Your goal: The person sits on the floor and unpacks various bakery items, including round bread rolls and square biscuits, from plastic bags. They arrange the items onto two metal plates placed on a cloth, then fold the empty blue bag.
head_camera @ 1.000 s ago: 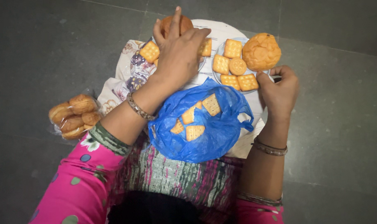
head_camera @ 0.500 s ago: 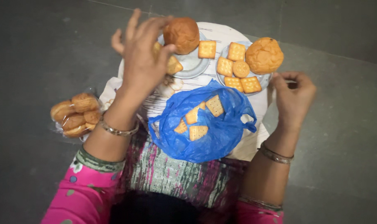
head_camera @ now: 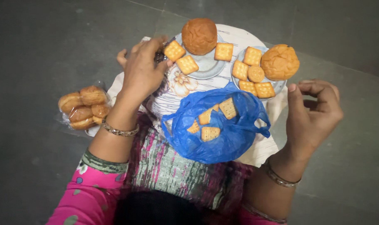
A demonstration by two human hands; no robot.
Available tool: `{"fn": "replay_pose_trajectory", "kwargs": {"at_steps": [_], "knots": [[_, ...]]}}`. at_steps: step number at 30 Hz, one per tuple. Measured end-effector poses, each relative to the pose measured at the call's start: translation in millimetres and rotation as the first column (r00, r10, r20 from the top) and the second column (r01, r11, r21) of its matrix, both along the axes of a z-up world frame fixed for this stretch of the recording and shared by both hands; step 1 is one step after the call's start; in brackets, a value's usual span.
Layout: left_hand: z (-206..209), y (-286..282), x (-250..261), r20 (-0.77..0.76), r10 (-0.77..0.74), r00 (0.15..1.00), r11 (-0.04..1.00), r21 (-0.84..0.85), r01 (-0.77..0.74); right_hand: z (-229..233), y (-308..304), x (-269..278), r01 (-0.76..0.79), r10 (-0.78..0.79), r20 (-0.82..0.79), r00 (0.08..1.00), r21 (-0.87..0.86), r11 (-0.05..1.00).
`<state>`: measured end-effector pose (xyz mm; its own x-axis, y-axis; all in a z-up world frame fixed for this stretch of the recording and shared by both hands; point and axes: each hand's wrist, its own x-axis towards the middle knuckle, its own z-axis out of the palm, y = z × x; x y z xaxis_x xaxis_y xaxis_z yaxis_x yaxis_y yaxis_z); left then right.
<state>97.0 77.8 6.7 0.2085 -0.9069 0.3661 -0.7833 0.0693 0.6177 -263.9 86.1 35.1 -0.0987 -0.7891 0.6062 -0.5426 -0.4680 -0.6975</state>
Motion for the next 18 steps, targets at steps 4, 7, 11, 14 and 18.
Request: {"fn": "replay_pose_trajectory", "kwargs": {"at_steps": [4, 7, 11, 14, 18], "knots": [[3.5, -2.0, -1.5, 0.02, -0.007, 1.0, 0.999, 0.034, 0.007, 3.3, 1.2, 2.8, 0.001, -0.001, -0.02, 1.0, 0.0, 1.0], [1.7, -3.5, -1.1, 0.028, -0.017, 0.999, 1.0, 0.005, 0.017, 2.7, -0.2, 3.3, 0.019, -0.02, -0.058, 0.998, -0.006, 1.0], [-0.7, -10.3, -0.8, 0.055, -0.014, 0.998, 0.999, -0.046, 0.016, 1.4, 0.1, 3.2, 0.02, -0.02, -0.075, 0.997, -0.005, 1.0], [0.3, -13.3, -2.7, 0.069, -0.01, 0.998, 0.999, -0.051, 0.014, 0.7, -0.8, 2.6, 0.017, -0.018, -0.068, 0.998, -0.004, 1.0], [1.2, -18.6, -9.0, 0.084, -0.021, 0.996, 0.997, -0.079, 0.028, 0.2, -0.5, 1.9, 0.029, -0.03, -0.094, 0.995, -0.014, 0.999]]}}
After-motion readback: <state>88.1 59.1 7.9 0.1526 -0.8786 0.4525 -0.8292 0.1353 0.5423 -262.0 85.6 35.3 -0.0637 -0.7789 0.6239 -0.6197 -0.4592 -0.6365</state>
